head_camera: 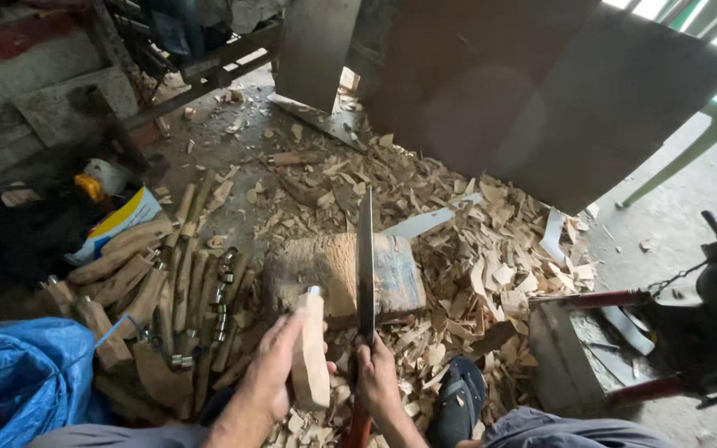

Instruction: The person carves a small cylindrical wooden piece using a knife, repeatedly shaving off thin layers of wood while rotating the piece. The person holds the wood in the left hand and the knife in the right hand, working over a wooden block on the floor.

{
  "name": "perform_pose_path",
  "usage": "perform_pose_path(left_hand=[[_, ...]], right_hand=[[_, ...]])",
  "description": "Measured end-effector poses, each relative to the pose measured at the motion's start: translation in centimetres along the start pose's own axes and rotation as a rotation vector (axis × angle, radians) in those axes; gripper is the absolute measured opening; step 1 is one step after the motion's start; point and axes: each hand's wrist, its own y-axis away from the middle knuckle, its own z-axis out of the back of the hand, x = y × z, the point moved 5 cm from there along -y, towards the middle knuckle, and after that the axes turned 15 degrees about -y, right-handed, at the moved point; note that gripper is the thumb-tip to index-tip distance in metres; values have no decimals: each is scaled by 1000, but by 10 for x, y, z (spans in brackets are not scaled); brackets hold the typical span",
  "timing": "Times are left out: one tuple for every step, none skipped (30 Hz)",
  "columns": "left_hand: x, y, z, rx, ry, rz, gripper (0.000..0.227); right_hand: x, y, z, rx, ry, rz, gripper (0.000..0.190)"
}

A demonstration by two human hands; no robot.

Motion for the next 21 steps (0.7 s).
perform_pose_path(left_hand=[[6,-3,4,-35,6,62,49],[7,-4,4,9,45,34,48],[7,-4,4,53,86,3,47],[6,-2,2,96,127,-27,46],[6,1,2,93,133,-9,43],[5,4,1,89,139,9,40],[3,6,-1,80,147,25,38],[-1,7,-7,108,147,-8,36],[-2,11,-10,131,148,-37,35],[-3,13,-12,153,148,-66,33],[-2,14,-11,129,99,-68,34],[-3,12,-10,106,50,-68,35],[-2,12,-9,90,-1,-63,36],[-2,13,-8,89,-31,-74,37],[-3,13,-8,98,-61,-89,39],[-4,13,-8,107,-90,-103,41],[-4,12,-8,88,-105,-78,43],[-4,12,-7,69,-120,-52,46],[-4,13,-6,50,-135,-28,50],[-5,17,-7,63,-124,-66,52],[-9,18,-8,84,-122,-107,54]], right_hand=[[3,0,-2,-7,12,-14,16],[6,1,-3,-13,23,-29,15],[7,1,-3,-19,12,-53,16],[7,2,-3,-26,1,-78,17],[6,2,-5,-34,-14,-101,18],[7,3,-4,-39,19,-64,18],[9,2,-2,-39,53,-28,18],[11,0,0,-39,86,9,20],[11,-2,1,-50,92,18,20],[14,-6,2,-60,98,26,19],[15,-2,0,-74,100,21,19],[19,4,-2,-71,98,15,19],[25,11,0,-77,98,7,18],[32,20,0,-83,98,-1,18],[45,29,-4,-64,133,92,16],[58,38,-9,-45,169,186,13],[73,45,-13,-17,208,285,11],[86,51,-16,-3,257,342,10],[99,56,-19,13,306,401,9],[112,62,-22,29,354,459,7],[125,68,-25,54,349,522,12]])
